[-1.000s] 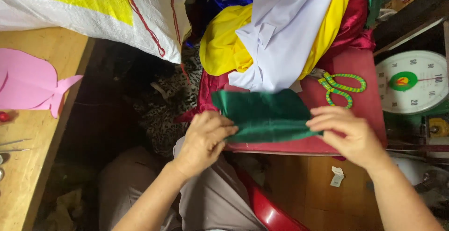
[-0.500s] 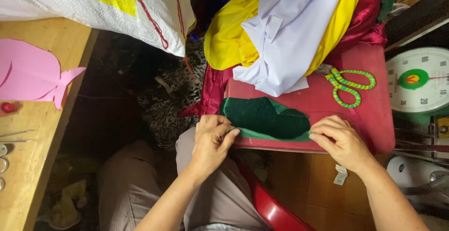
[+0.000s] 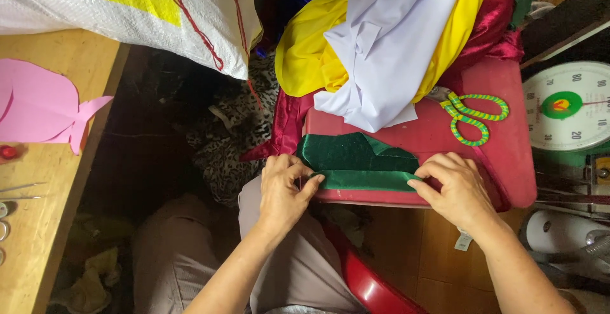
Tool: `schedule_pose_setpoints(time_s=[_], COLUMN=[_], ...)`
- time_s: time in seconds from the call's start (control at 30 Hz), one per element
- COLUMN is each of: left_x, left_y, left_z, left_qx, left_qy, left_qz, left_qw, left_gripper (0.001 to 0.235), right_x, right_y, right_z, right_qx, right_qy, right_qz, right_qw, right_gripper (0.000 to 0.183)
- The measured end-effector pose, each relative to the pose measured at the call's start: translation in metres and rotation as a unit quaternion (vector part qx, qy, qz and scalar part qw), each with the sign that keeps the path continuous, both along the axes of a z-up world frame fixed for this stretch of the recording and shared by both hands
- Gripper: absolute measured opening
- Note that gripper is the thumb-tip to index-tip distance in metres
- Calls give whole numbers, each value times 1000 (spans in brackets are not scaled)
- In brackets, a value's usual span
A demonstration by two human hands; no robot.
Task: Marking and cutting various pieces of fabric using a marker and scissors in a sewing workshop.
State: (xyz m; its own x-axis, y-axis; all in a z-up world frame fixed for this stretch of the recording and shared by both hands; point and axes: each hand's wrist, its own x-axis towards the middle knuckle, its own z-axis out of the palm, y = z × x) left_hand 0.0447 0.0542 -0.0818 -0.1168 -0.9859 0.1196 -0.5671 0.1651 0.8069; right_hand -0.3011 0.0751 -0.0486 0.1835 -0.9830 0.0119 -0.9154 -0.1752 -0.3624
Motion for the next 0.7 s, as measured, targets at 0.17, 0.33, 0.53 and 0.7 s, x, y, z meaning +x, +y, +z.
schedule_pose_setpoints(time_s=[0.17, 0.33, 0.53, 0.7], left_x=[-2, -3, -3, -2], left_y=[0, -1, 2, 0], left_z=[-4, 1, 1, 0], left_qx=[-5, -16, -23, -19], left_qy=[-26, -13, -8, -13], left_qz=[9, 10, 10, 10], left_qw=[1000, 1000, 1000, 1000], left_gripper=[20, 21, 21, 22], right_x=[4, -2, -12, -14], right_y=[0, 1, -1, -1], right_z=[8, 1, -15, -14], right_qx=[62, 58, 25, 38], right_qy=[-15, -41, -114, -126], right_qz=[-52, -39, -28, -44], right_qw=[997, 997, 993, 990], right_gripper=[32, 30, 10, 9])
